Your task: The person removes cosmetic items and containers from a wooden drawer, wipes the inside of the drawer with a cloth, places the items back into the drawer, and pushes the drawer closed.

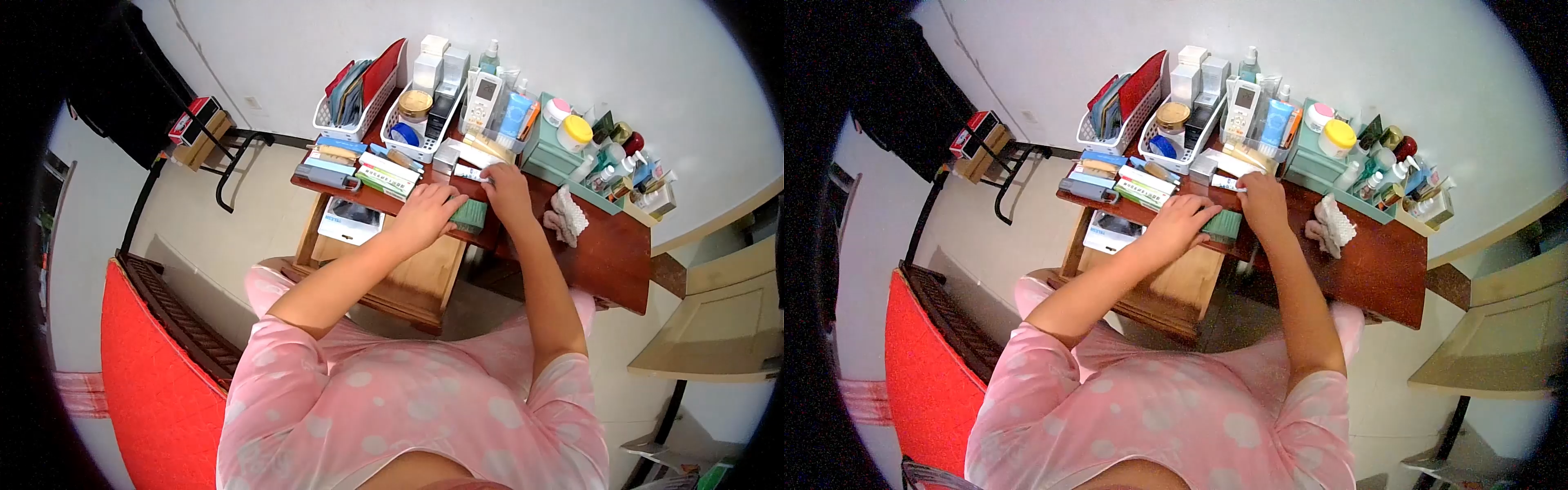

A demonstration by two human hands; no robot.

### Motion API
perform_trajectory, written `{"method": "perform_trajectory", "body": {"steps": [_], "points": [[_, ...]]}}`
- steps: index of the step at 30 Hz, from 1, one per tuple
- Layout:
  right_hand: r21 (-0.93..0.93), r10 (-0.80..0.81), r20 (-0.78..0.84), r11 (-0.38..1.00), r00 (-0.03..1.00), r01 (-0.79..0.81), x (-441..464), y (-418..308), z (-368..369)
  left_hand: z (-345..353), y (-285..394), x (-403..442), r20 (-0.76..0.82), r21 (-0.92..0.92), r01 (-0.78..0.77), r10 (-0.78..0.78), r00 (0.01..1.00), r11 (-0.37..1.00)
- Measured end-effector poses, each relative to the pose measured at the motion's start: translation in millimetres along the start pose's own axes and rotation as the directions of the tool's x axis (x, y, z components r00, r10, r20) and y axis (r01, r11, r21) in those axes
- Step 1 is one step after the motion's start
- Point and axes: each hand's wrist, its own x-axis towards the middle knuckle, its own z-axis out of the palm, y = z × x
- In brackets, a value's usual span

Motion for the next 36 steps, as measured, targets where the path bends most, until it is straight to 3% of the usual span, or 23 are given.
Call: {"method": "perform_trajectory", "body": {"steps": [5, 12, 15, 19, 22, 28, 31, 34, 36], "points": [[0.055, -0.075, -0.01, 0.996, 0.997, 0.076, 27, -11, 15, -3, 4, -13, -0.024, -0.055, 0.008, -0.01, 1.0, 0.998], [-0.078, 0.008, 0.035, 0.997, 0.999, -0.006, 45, -25, 23, -1, 5, -15, -0.036, -0.099, 0.024, -0.028, 0.999, 0.995], [-0.129, 0.079, -0.062, 0.988, 0.995, -0.086, 25, -14, 15, 0, 3, -16, -0.049, -0.113, 0.028, -0.033, 0.998, 0.993], [-0.249, 0.236, 0.002, 0.941, 0.972, -0.228, 16, 16, 4, -1, 2, -15, -0.039, -0.153, 0.044, -0.05, 0.998, 0.987], [-0.265, 0.243, 0.08, 0.94, 0.967, -0.215, 13, 28, 1, 1, 3, -14, -0.046, -0.14, 0.049, -0.056, 0.997, 0.989], [-0.206, 0.192, 0.116, 0.964, 0.974, -0.166, 15, 39, 4, 3, 1, -14, -0.064, -0.144, 0.032, -0.042, 0.997, 0.989], [-0.101, 0.233, 0.149, 0.97, 0.961, -0.22, 17, 40, -5, 1, -2, -11, -0.026, -0.146, 0.025, -0.029, 0.999, 0.989], [0.041, 0.196, 0.055, 0.979, 0.979, -0.199, 16, 45, -10, 4, -6, -8, -0.028, -0.14, 0.014, -0.018, 0.999, 0.99], [0.185, 0.263, 0.1, 0.943, 0.96, -0.278, 16, 45, -19, 3, -6, -4, -0.016, -0.14, 0.008, -0.01, 1.0, 0.99]]}}
